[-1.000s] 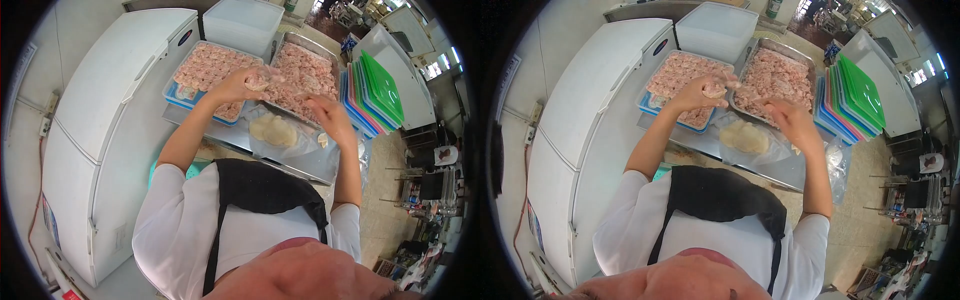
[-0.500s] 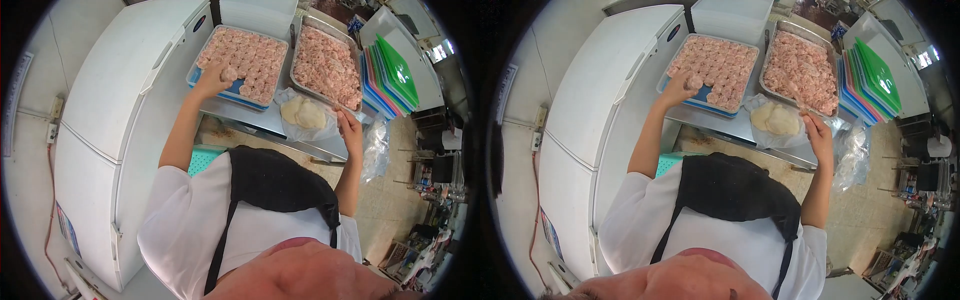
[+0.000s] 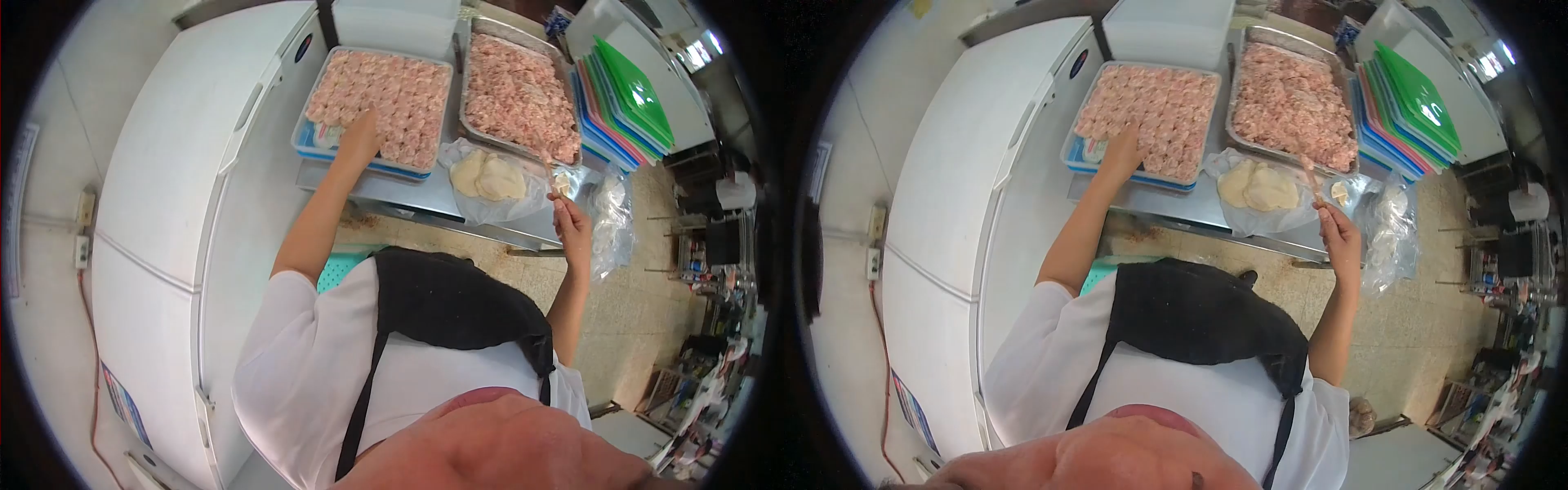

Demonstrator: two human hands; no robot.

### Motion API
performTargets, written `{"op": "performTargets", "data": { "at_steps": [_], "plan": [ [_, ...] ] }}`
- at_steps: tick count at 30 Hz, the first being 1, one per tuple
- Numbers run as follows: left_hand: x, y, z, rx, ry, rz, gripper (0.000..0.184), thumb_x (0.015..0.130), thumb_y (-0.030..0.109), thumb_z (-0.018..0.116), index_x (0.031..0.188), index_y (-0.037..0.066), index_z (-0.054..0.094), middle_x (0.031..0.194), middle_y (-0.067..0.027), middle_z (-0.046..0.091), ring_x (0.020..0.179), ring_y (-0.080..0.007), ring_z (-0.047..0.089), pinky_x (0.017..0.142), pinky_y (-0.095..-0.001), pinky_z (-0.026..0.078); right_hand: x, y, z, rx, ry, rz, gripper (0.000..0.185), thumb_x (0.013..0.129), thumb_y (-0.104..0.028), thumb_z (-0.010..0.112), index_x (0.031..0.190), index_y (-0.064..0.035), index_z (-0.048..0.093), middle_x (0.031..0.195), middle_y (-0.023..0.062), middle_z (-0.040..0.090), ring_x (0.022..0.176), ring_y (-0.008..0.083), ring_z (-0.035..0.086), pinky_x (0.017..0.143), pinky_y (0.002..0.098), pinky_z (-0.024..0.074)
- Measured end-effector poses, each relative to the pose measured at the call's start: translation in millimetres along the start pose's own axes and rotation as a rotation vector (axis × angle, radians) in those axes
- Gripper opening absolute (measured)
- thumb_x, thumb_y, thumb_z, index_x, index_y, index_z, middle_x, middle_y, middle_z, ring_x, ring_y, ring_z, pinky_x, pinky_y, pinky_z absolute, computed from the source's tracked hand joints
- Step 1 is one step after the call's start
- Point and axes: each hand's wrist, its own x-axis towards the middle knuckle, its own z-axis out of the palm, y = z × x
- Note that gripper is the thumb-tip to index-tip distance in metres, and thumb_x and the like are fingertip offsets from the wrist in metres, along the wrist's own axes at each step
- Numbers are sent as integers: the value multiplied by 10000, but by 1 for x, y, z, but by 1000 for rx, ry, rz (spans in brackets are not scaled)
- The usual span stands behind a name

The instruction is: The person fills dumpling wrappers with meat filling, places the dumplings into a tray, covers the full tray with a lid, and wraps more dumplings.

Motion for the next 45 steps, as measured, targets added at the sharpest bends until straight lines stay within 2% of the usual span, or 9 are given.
{"op": "performTargets", "data": {
  "at_steps": [11,12,19,25,26,28,35,37,45],
  "plan": [
    [-3,-7,11,-83,69,20,644,734,49,615,1324,-64,383,860,-241,589,809,-397,577,690,-451,455,28,-6,-5,-31,-114,-141,303,942,-309,570,1085,-63,674,665,-54,489,578,36,433,510,201,352],
    [-1,-3,12,-50,85,56,637,735,38,603,1324,-62,384,859,-240,589,804,-395,577,686,-448,457,33,-9,-7,-34,-152,-87,322,928,-278,587,1070,2,657,795,26,636,699,99,541,650,253,449],
    [4,10,-1,-93,-34,-149,614,729,-25,508,1336,-22,413,852,-227,575,793,-377,572,736,-427,466,87,11,-26,-72,-234,-274,324,963,-294,518,1015,-6,657,877,88,656,851,183,599,787,298,461],
    [18,-20,13,-67,131,-137,624,778,-16,448,1388,116,433,1123,-228,571,966,-350,570,863,-384,442,152,34,-71,-488,-219,-461,314,942,-309,515,929,-28,656,826,166,646,785,316,624,706,404,477],
    [17,-8,2,-25,12,-227,582,795,2,447,1371,85,445,1250,-241,529,1120,-371,515,955,-394,397,165,43,-78,-632,-184,-550,302,930,-309,529,911,-36,657,815,173,648,748,345,621,673,430,476],
    [13,19,-1,184,174,-183,497,774,24,493,1270,6,484,1209,-258,542,1126,-390,509,954,-418,407,181,19,-104,-967,-221,-420,304,893,-324,559,877,-42,673,831,218,636,817,407,603,698,479,471],
    [9,145,23,31,145,-107,391,794,116,590,1165,-1,558,1209,-219,544,1127,-391,511,973,-423,401,260,34,-125,-1107,-116,-634,283,869,-297,563,763,-51,654,770,165,650,759,349,644,658,469,501],
    [19,198,40,-76,214,223,348,784,44,580,1131,25,582,1141,-186,562,1092,-365,529,944,-410,421,247,60,-108,-1033,-142,-734,263,871,-275,558,741,-61,640,742,150,641,725,334,646,627,452,509],
    [-1,238,140,-164,-95,146,286,725,98,678,1003,63,621,1002,-160,546,1001,-334,522,889,-410,428,191,59,-131,-1054,-318,-863,243,867,-236,548,714,-64,628,734,123,635,671,280,652,549,399,521]
  ]
}}
